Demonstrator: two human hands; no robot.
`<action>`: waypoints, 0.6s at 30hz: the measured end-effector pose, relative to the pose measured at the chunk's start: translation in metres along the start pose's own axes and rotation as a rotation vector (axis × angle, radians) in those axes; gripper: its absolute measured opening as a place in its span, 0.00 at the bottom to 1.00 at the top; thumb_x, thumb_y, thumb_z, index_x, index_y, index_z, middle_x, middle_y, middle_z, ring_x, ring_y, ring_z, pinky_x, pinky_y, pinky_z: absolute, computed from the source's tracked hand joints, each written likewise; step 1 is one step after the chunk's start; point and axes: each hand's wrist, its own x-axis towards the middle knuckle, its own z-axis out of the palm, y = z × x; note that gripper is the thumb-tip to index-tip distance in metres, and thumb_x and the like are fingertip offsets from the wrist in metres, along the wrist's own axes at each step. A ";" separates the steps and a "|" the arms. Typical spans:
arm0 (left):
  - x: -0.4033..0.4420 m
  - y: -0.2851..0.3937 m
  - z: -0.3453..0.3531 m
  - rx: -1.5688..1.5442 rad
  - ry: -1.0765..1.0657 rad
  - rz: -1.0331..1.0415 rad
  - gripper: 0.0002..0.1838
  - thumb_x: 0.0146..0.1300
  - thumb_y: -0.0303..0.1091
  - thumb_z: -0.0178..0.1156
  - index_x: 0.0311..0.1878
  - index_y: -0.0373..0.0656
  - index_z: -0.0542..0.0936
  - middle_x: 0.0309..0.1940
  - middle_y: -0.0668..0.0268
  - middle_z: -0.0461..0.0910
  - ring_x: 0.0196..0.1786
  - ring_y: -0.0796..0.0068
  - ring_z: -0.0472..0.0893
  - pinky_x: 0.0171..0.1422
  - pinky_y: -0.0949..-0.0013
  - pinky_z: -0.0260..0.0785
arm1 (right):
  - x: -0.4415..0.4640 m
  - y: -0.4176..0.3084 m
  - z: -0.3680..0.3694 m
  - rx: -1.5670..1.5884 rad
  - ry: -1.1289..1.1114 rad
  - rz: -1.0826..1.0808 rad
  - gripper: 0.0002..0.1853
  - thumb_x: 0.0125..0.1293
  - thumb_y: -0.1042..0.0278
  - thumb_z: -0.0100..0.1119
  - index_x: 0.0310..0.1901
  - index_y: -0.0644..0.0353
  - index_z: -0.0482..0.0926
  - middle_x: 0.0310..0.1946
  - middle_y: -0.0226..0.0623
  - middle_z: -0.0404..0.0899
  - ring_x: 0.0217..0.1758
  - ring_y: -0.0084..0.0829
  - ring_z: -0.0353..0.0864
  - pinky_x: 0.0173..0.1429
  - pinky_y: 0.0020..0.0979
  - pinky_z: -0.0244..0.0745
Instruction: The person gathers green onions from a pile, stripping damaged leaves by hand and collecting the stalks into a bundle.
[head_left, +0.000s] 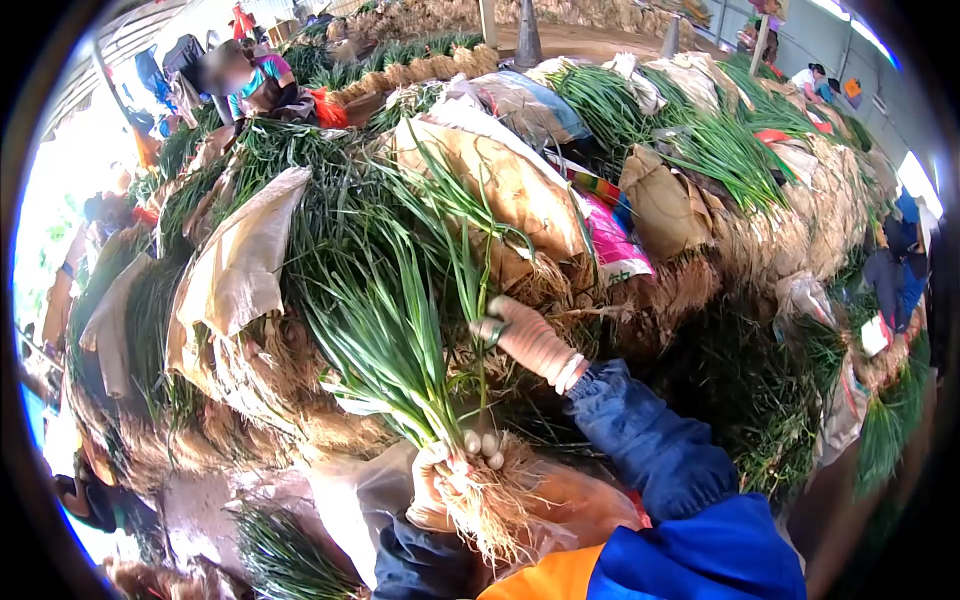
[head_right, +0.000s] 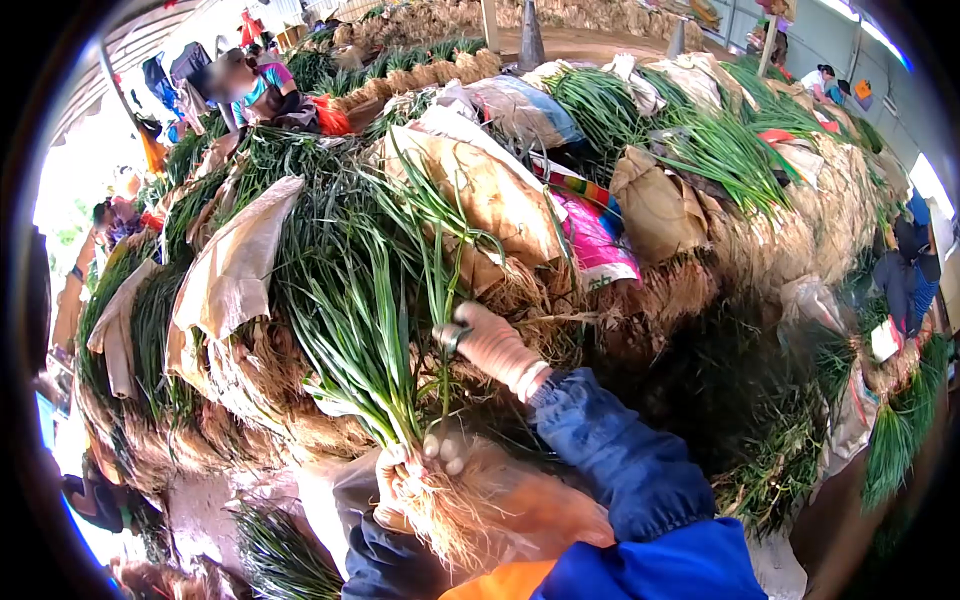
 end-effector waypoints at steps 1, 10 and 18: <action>-0.001 0.000 0.004 -0.035 -0.019 -0.012 0.18 0.53 0.46 0.61 0.33 0.38 0.76 0.31 0.56 0.73 0.41 0.59 0.73 0.49 0.61 0.68 | 0.000 -0.003 0.000 0.097 0.010 -0.029 0.20 0.63 0.51 0.65 0.36 0.63 0.77 0.28 0.41 0.76 0.32 0.35 0.74 0.40 0.36 0.71; -0.002 0.010 -0.011 0.039 0.043 -0.019 0.20 0.55 0.40 0.61 0.43 0.31 0.80 0.49 0.49 0.80 0.51 0.50 0.79 0.58 0.54 0.73 | -0.022 -0.008 0.010 -0.227 0.242 -0.363 0.12 0.59 0.60 0.68 0.36 0.59 0.80 0.25 0.47 0.79 0.29 0.50 0.79 0.34 0.41 0.73; -0.005 0.008 -0.016 -0.103 0.026 0.052 0.10 0.56 0.38 0.59 0.29 0.42 0.76 0.33 0.63 0.73 0.46 0.63 0.69 0.48 0.63 0.67 | -0.023 -0.011 0.017 -0.048 0.111 -0.446 0.11 0.58 0.62 0.67 0.32 0.59 0.77 0.24 0.45 0.78 0.29 0.46 0.79 0.36 0.38 0.74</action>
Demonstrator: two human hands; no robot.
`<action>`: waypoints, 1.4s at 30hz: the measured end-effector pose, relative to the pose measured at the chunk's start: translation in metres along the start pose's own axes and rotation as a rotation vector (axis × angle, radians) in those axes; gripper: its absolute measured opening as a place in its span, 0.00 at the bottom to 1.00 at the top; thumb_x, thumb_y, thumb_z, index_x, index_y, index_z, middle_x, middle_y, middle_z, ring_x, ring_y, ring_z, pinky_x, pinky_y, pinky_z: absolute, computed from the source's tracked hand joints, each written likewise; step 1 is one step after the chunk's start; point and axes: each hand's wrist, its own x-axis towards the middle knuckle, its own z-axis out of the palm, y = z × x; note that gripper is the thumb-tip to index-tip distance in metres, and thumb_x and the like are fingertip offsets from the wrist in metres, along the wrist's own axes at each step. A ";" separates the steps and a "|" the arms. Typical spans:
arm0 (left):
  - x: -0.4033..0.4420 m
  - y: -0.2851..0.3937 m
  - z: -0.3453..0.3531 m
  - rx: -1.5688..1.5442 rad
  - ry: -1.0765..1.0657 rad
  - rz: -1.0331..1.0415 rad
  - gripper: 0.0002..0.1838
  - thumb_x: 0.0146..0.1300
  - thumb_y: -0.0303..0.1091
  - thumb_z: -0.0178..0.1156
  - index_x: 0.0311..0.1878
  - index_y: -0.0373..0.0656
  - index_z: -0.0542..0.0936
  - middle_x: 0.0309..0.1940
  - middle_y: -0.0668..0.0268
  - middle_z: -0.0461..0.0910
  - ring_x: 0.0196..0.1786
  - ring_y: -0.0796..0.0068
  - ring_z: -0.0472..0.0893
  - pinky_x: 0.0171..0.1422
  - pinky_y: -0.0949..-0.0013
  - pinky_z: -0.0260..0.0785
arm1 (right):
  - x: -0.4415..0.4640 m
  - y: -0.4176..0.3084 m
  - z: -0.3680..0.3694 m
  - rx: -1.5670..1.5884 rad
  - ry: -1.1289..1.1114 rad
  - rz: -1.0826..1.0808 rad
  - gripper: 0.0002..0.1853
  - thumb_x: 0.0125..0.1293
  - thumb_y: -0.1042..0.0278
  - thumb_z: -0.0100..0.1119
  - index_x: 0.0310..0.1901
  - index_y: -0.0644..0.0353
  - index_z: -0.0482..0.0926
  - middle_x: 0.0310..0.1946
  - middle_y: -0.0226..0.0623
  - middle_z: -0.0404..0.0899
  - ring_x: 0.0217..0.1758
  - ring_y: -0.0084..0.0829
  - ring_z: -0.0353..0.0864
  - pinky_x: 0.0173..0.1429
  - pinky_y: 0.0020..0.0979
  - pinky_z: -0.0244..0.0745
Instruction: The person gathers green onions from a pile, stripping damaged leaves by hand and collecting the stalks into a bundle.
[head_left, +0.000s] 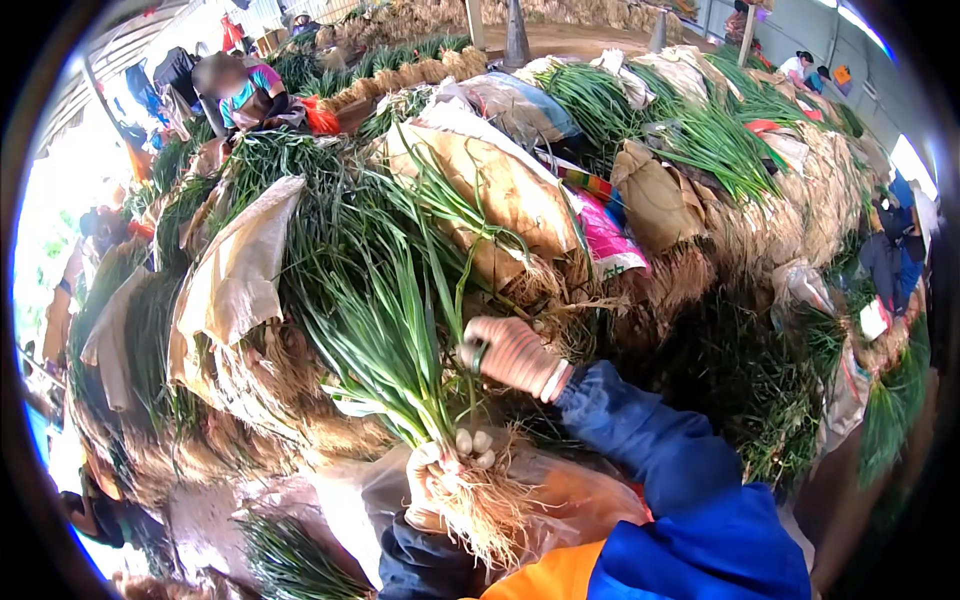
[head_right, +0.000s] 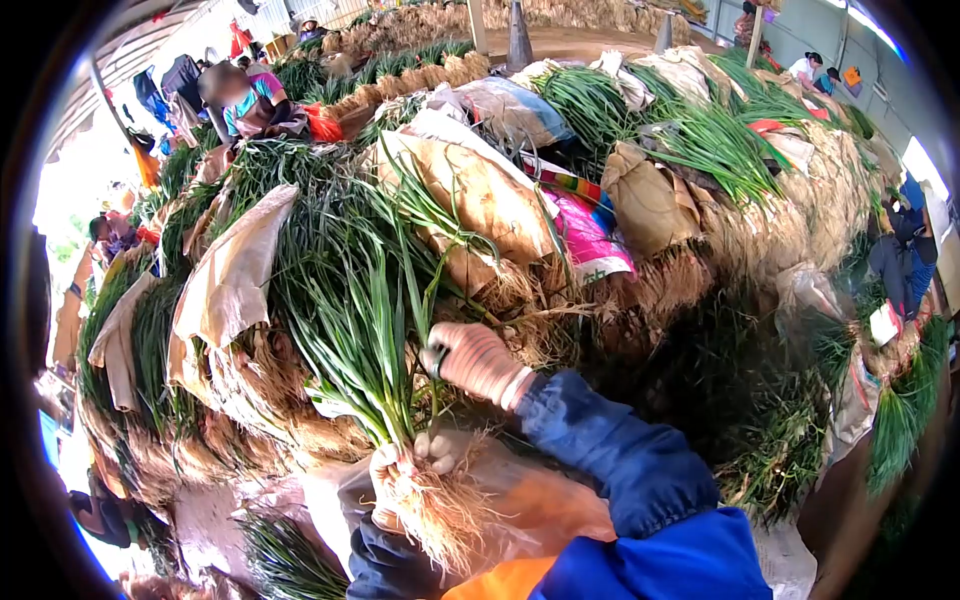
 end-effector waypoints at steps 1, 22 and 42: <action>0.000 0.001 -0.002 0.004 -0.003 0.003 0.10 0.56 0.38 0.59 0.29 0.42 0.76 0.33 0.63 0.73 0.46 0.63 0.69 0.48 0.63 0.67 | 0.006 0.004 0.000 0.042 -0.017 0.117 0.12 0.58 0.61 0.67 0.33 0.60 0.77 0.24 0.46 0.78 0.29 0.45 0.80 0.36 0.38 0.74; 0.004 0.007 -0.019 -0.246 -0.645 -0.061 0.16 0.60 0.50 0.58 0.37 0.48 0.76 0.41 0.68 0.70 0.41 0.71 0.73 0.53 0.54 0.69 | -0.044 0.015 -0.084 -0.789 -0.779 0.142 0.19 0.61 0.49 0.60 0.47 0.53 0.80 0.31 0.40 0.82 0.35 0.39 0.83 0.39 0.39 0.76; -0.004 -0.015 -0.012 0.008 -0.042 0.011 0.16 0.53 0.36 0.60 0.42 0.36 0.77 0.32 0.66 0.75 0.37 0.70 0.68 0.40 0.67 0.62 | -0.001 0.006 0.036 0.726 0.307 0.577 0.09 0.68 0.62 0.58 0.36 0.58 0.79 0.20 0.31 0.75 0.25 0.27 0.76 0.33 0.34 0.73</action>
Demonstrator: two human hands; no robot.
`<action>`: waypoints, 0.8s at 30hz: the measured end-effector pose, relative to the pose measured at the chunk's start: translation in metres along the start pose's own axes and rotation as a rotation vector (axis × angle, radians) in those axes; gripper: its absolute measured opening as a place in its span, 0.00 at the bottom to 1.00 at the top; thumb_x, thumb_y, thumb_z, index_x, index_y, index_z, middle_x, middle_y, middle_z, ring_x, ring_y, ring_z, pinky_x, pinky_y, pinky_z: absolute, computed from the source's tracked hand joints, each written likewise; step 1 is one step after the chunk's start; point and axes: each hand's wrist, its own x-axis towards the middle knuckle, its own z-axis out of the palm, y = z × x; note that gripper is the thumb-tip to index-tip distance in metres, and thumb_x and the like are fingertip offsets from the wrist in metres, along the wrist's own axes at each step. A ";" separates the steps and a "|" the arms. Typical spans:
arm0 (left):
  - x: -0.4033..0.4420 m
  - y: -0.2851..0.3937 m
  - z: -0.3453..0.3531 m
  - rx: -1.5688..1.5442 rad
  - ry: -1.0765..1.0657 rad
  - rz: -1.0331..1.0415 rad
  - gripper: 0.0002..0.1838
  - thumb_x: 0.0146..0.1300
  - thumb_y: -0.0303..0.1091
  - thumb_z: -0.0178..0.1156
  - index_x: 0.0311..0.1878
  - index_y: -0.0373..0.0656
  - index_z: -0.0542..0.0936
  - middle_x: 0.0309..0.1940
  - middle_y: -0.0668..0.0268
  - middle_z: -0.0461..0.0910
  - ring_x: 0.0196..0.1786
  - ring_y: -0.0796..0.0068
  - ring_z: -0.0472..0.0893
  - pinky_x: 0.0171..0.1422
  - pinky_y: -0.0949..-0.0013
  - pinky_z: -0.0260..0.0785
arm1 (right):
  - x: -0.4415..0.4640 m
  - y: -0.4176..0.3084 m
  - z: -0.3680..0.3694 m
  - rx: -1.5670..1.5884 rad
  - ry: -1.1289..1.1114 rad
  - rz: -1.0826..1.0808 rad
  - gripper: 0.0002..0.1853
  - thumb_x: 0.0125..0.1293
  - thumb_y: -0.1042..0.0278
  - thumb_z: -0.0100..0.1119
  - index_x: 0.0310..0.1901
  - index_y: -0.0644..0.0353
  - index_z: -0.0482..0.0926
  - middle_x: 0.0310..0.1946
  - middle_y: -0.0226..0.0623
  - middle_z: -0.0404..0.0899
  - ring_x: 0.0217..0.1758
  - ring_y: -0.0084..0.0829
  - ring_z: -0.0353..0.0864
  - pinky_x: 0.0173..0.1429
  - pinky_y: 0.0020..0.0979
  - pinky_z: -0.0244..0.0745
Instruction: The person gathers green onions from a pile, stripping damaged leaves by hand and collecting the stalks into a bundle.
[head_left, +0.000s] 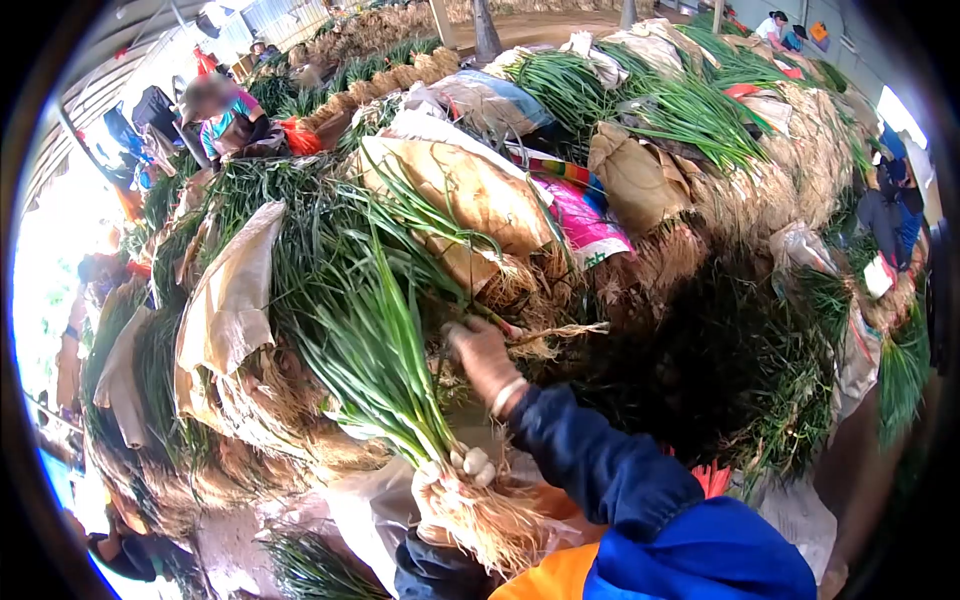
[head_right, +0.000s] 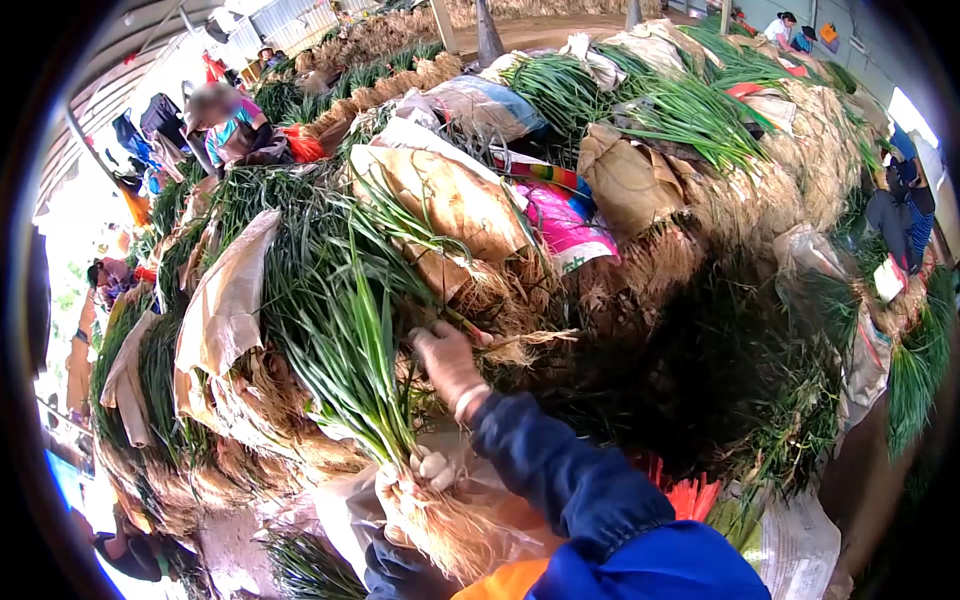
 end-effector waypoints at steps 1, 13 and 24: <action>-0.002 -0.002 0.005 -0.010 -0.071 -0.020 0.16 0.53 0.36 0.60 0.42 0.36 0.77 0.32 0.66 0.75 0.37 0.70 0.68 0.40 0.66 0.63 | 0.010 0.000 0.004 0.073 -0.041 -0.176 0.09 0.70 0.66 0.56 0.43 0.60 0.81 0.22 0.32 0.77 0.28 0.25 0.75 0.37 0.30 0.74; 0.016 0.046 -0.023 -0.128 -0.479 -0.208 0.36 0.59 0.39 0.66 0.67 0.35 0.64 0.40 0.65 0.74 0.37 0.70 0.70 0.44 0.64 0.71 | -0.069 -0.032 -0.140 -1.810 -0.622 -0.476 0.08 0.59 0.63 0.56 0.24 0.49 0.81 0.18 0.32 0.79 0.24 0.35 0.82 0.32 0.39 0.73; 0.033 0.018 0.014 0.026 -0.136 0.016 0.20 0.55 0.44 0.64 0.48 0.43 0.77 0.45 0.63 0.78 0.51 0.61 0.75 0.57 0.52 0.68 | -0.012 -0.050 -0.098 -1.525 -0.098 -0.493 0.16 0.63 0.49 0.59 0.32 0.55 0.78 0.17 0.40 0.76 0.20 0.44 0.78 0.27 0.45 0.71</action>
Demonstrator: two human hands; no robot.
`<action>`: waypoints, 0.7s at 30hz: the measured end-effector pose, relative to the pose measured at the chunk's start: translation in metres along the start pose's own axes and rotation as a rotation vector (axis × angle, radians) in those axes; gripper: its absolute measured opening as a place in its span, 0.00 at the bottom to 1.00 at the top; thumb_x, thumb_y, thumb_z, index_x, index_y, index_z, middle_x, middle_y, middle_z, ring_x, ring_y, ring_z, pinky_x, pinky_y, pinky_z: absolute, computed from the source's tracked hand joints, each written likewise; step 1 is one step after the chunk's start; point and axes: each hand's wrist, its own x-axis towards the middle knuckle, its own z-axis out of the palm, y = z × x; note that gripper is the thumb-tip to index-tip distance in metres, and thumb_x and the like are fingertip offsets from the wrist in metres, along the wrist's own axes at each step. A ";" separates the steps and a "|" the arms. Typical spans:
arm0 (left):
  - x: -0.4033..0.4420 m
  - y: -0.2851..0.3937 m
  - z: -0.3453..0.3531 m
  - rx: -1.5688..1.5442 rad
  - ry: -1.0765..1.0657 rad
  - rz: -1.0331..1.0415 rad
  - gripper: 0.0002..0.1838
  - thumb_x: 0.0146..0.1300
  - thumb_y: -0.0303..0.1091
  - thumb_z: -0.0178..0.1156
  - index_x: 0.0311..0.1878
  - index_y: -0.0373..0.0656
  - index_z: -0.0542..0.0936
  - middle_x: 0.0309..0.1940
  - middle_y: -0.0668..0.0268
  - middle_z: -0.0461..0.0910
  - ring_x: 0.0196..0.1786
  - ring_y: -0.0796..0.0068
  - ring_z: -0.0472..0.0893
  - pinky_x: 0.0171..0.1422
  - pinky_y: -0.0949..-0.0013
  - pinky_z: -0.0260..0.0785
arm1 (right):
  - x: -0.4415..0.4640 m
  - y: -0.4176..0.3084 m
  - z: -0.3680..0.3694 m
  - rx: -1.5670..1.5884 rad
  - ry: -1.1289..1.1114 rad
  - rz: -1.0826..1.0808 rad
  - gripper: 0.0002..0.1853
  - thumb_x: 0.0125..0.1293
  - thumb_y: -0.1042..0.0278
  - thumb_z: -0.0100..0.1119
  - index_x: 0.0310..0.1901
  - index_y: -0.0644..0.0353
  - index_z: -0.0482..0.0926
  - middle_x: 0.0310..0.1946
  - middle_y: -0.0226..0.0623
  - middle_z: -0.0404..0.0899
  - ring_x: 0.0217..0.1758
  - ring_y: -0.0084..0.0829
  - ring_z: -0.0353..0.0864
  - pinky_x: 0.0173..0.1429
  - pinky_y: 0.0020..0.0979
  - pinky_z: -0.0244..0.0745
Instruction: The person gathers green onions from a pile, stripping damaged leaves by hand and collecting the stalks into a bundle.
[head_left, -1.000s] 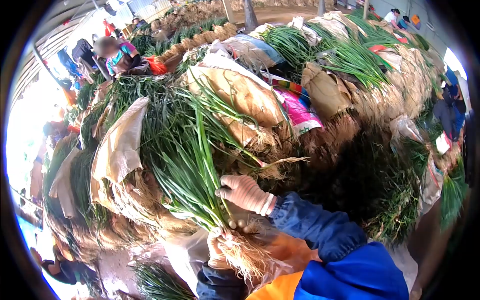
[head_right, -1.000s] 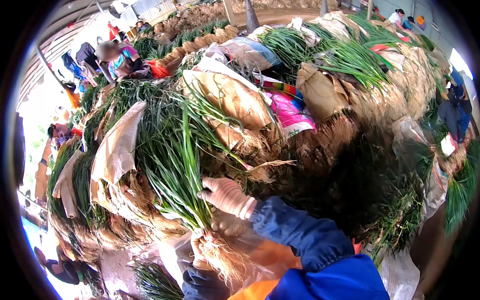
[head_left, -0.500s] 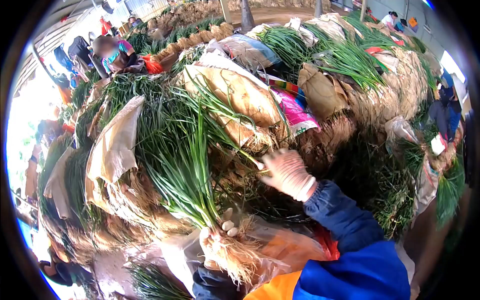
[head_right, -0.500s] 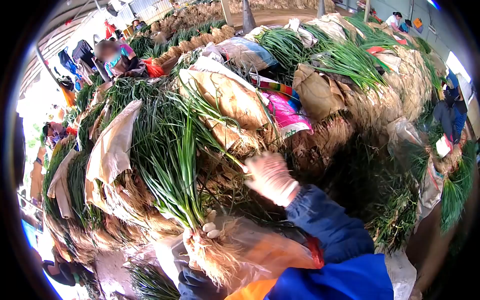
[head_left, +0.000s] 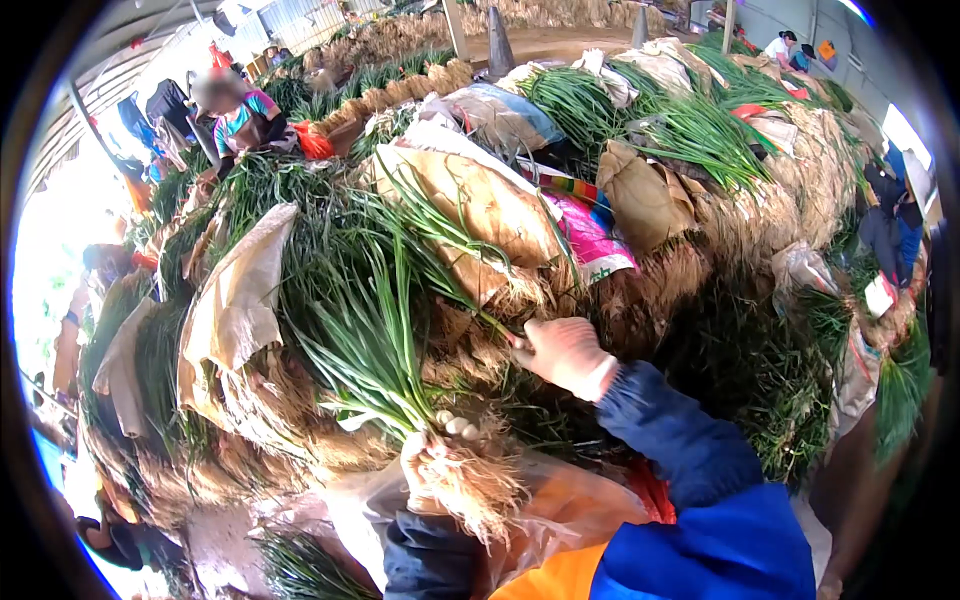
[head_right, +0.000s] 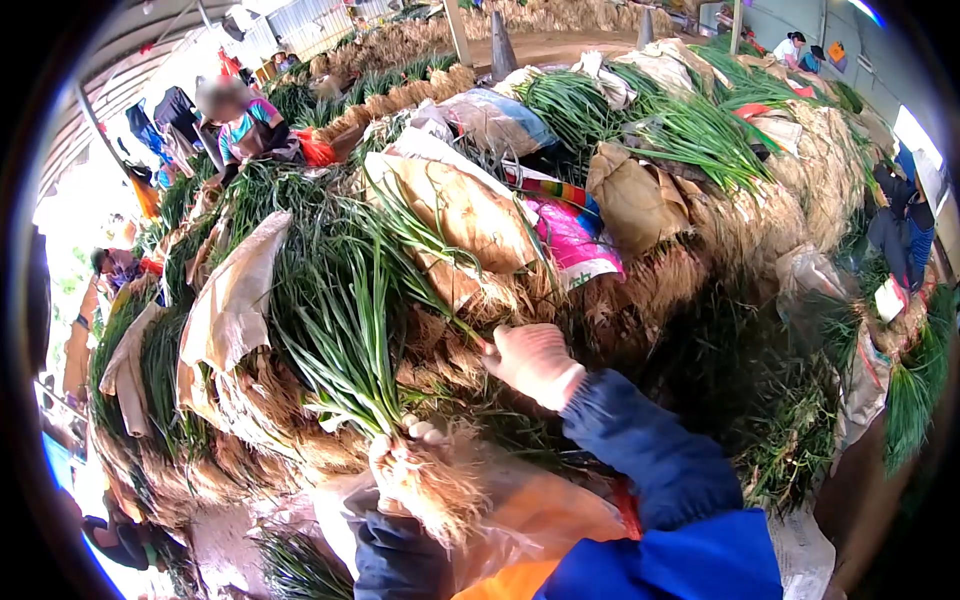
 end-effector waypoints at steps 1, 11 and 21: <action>-0.001 -0.006 0.002 0.050 0.073 0.020 0.20 0.56 0.45 0.63 0.47 0.41 0.77 0.49 0.58 0.78 0.56 0.58 0.74 0.62 0.51 0.66 | 0.007 0.009 0.028 -0.010 0.036 -0.098 0.15 0.64 0.50 0.59 0.28 0.52 0.78 0.17 0.38 0.77 0.21 0.41 0.79 0.27 0.43 0.71; 0.005 -0.022 -0.033 0.068 0.162 -0.052 0.20 0.56 0.43 0.59 0.45 0.37 0.80 0.55 0.48 0.77 0.51 0.49 0.79 0.57 0.45 0.72 | -0.017 -0.038 -0.024 0.508 -0.209 -0.016 0.20 0.65 0.43 0.60 0.43 0.53 0.81 0.25 0.36 0.82 0.30 0.34 0.83 0.35 0.35 0.75; -0.011 -0.008 -0.030 0.127 0.165 -0.042 0.20 0.54 0.40 0.62 0.43 0.33 0.78 0.44 0.49 0.81 0.39 0.55 0.82 0.44 0.57 0.77 | 0.016 -0.065 0.071 0.768 -0.354 0.066 0.20 0.63 0.50 0.60 0.38 0.63 0.80 0.25 0.45 0.81 0.30 0.44 0.81 0.39 0.43 0.74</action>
